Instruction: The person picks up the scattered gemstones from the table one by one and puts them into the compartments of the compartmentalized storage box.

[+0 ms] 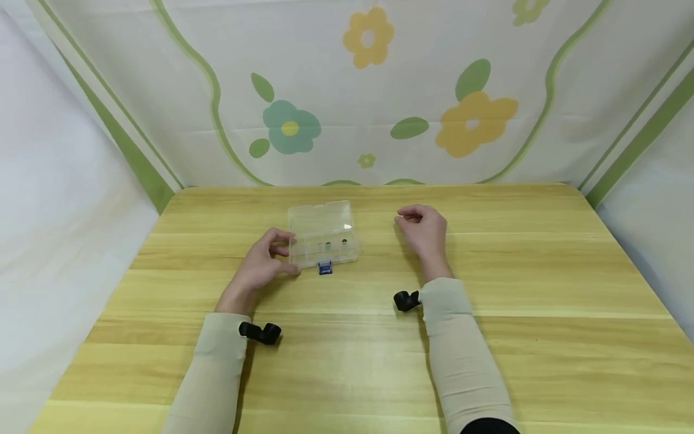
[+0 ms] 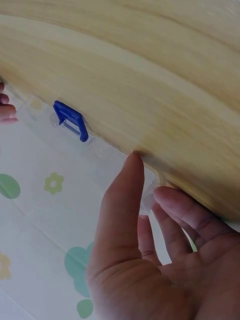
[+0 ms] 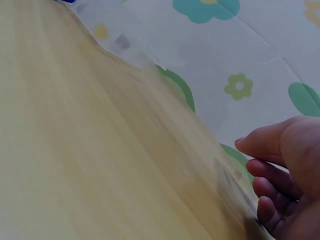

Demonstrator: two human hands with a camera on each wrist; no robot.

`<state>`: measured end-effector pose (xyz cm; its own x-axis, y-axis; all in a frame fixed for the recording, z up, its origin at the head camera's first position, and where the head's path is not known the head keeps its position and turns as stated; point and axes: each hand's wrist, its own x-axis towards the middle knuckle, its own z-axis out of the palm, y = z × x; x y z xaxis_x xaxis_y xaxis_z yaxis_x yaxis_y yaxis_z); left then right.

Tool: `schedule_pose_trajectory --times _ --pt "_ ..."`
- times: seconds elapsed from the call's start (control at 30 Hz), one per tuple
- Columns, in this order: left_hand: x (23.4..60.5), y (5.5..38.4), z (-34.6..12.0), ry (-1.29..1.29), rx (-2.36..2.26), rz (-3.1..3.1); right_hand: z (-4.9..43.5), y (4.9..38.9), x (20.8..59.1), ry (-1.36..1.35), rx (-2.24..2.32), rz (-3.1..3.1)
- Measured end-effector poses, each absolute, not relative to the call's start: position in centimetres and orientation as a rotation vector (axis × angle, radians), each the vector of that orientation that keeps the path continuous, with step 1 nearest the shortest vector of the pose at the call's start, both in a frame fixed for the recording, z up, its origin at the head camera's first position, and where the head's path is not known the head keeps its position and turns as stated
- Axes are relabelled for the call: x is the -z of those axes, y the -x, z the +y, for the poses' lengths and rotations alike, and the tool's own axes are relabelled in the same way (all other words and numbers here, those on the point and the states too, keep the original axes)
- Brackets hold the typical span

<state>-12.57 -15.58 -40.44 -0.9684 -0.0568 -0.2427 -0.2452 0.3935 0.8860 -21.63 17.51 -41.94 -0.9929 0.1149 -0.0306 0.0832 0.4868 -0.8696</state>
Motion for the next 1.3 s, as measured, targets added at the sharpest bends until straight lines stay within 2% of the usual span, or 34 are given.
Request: schedule_pose_trajectory --times 0.67,1.3 --pt "39.9 12.5 -14.8 0.284 -1.637 2.452 20.6 21.5 41.8 0.386 -1.471 -2.641" --pt "39.9 12.1 -15.1 0.298 -1.637 2.435 20.5 21.7 42.7 0.309 -1.326 -2.704"
